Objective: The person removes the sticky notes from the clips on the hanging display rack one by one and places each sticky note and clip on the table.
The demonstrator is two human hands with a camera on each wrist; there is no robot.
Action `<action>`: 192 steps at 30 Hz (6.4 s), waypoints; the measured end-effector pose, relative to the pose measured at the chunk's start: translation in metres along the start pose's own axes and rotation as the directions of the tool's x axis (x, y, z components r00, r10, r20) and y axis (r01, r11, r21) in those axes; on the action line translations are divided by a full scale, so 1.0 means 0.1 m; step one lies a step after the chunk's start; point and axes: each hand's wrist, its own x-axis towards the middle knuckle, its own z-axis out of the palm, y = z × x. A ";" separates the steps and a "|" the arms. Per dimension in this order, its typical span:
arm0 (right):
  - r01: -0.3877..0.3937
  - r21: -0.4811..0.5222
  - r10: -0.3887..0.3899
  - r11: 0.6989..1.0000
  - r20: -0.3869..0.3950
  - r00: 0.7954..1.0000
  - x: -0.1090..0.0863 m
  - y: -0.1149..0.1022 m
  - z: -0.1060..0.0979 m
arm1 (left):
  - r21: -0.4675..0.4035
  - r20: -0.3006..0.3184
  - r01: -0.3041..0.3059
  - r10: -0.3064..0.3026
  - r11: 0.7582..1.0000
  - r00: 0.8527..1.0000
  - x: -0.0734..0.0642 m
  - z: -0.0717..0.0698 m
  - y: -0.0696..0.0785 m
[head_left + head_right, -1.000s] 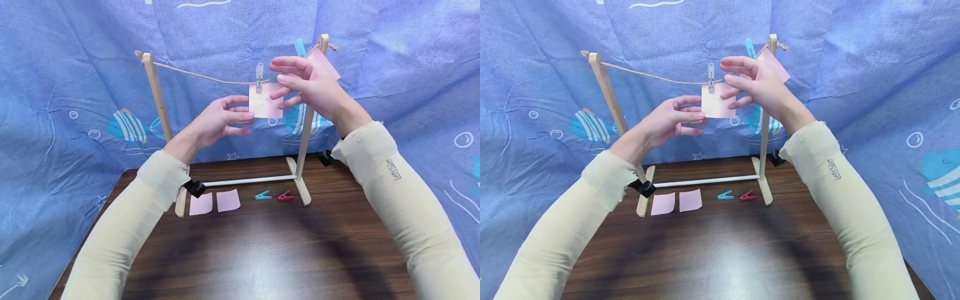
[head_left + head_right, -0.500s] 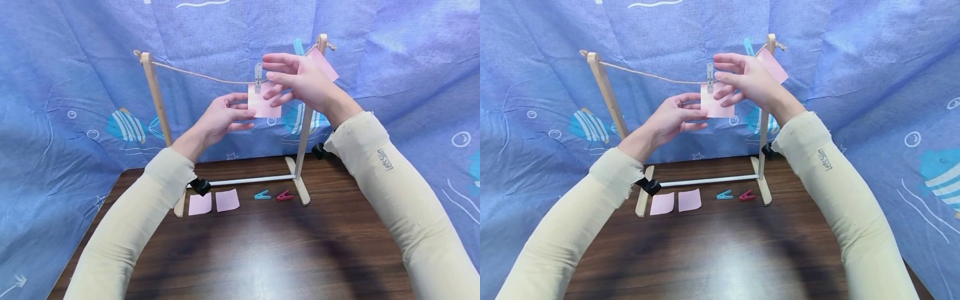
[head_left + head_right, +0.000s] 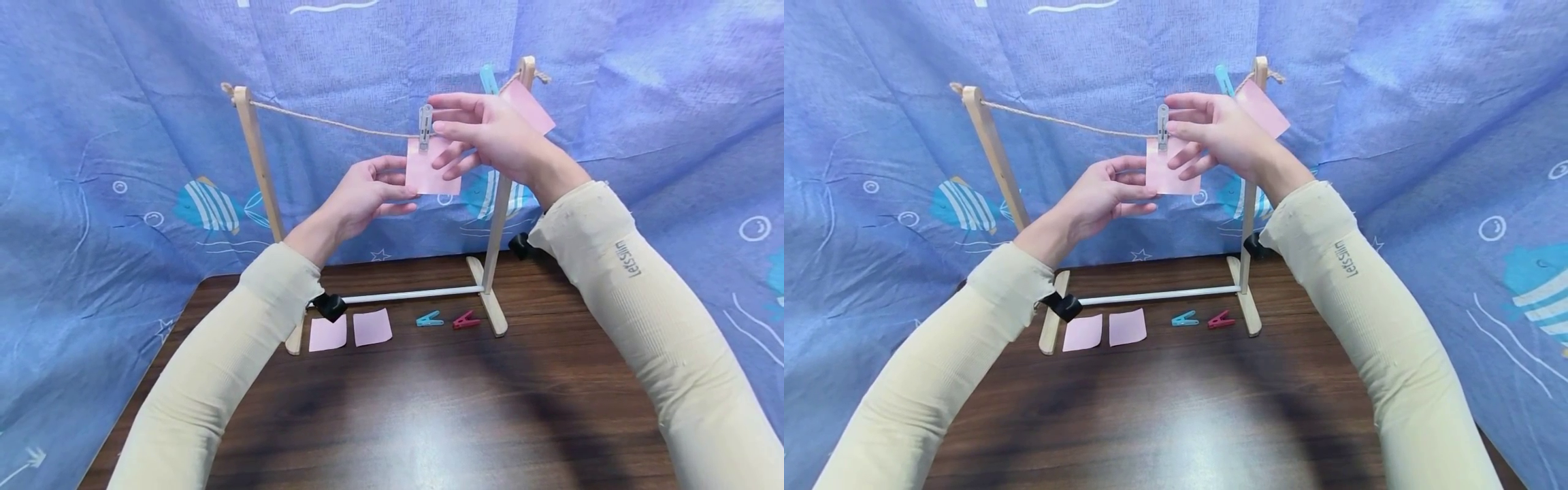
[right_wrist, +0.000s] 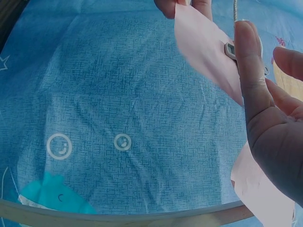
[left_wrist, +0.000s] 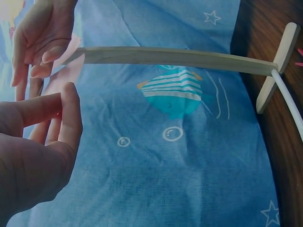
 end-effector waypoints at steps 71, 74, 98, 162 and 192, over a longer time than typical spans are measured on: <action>0.003 -0.175 -0.015 0.985 -0.068 0.998 -0.08 -0.12 -0.11 | 0.053 -0.029 -0.022 0.024 0.998 0.999 -0.09 -0.01 0.02; 0.007 -0.197 -0.021 0.980 -0.067 0.998 -0.08 -0.10 -0.11 | 0.067 -0.029 -0.022 0.024 0.998 0.999 -0.10 -0.01 0.01; 0.015 -0.126 -0.030 0.992 -0.119 0.992 -0.07 -0.05 -0.13 | 0.099 -0.017 -0.040 0.042 0.994 0.999 -0.12 -0.03 0.03; 0.249 -0.005 -0.245 0.969 -0.188 0.951 -0.14 0.23 -0.07 | 0.145 -0.048 -0.059 0.066 0.988 0.997 -0.17 -0.12 0.06; 0.327 0.127 -0.300 0.936 -0.198 0.933 -0.48 0.31 -0.05 | 0.285 -0.034 -0.055 0.067 0.957 0.997 -0.74 -0.66 -0.10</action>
